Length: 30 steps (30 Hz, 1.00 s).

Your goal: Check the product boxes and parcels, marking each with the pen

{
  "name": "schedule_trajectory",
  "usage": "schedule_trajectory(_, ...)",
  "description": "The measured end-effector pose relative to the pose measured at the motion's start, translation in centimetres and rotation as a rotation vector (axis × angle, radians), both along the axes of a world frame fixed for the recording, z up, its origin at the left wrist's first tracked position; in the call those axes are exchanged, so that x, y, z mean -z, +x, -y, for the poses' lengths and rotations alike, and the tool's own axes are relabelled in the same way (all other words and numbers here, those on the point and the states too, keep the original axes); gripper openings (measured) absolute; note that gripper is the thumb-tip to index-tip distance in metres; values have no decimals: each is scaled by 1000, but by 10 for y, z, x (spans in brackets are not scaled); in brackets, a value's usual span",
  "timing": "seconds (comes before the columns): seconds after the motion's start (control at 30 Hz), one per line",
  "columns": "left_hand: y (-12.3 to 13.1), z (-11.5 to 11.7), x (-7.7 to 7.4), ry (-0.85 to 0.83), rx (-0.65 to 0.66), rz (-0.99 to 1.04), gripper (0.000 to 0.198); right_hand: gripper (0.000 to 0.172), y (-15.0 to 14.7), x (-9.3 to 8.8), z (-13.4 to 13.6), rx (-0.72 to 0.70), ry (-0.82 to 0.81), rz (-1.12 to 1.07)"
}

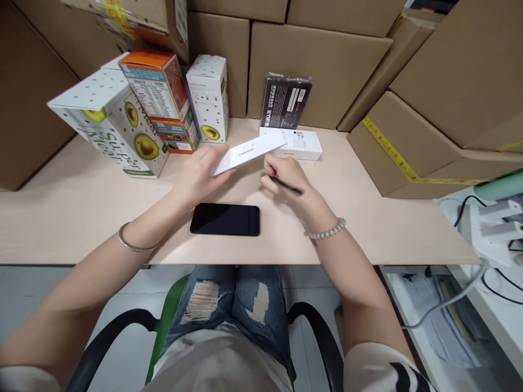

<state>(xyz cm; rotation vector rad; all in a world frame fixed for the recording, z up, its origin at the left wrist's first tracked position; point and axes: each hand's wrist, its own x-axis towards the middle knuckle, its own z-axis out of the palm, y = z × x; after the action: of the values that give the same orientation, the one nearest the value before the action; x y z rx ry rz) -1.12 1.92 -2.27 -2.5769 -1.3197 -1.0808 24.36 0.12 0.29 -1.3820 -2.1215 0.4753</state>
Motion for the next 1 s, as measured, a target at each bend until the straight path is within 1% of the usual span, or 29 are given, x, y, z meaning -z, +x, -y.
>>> schedule_trajectory(0.07,5,7,-2,-41,-19,-51,48,30,0,1,0,-64,24,-219)
schedule_trajectory(0.13,9,12,-3,-56,-23,-108,45,33,-2,1,0,-117,4,-489)
schedule_trajectory(0.17,11,15,-3,-53,-16,-134,44,36,-4,1,1,-114,-11,-590)
schedule_trajectory(0.23,14,17,-3,-31,9,-168,44,43,-9,0,4,-70,-28,-672)
schedule_trajectory(0.33,14,17,-1,-5,31,-184,45,39,-16,0,8,-17,-29,-664)
schedule_trajectory(0.5,12,16,1,-12,52,-157,45,29,-19,3,6,16,-39,-591)
schedule_trajectory(0.73,12,14,4,-8,81,-123,44,29,-19,4,0,24,-49,-582)
schedule_trajectory(0.9,11,7,-1,12,60,-214,47,28,-19,9,-3,23,0,-596)
schedule_trajectory(1.0,12,9,-4,7,34,-251,46,28,-20,13,-5,12,13,-620)
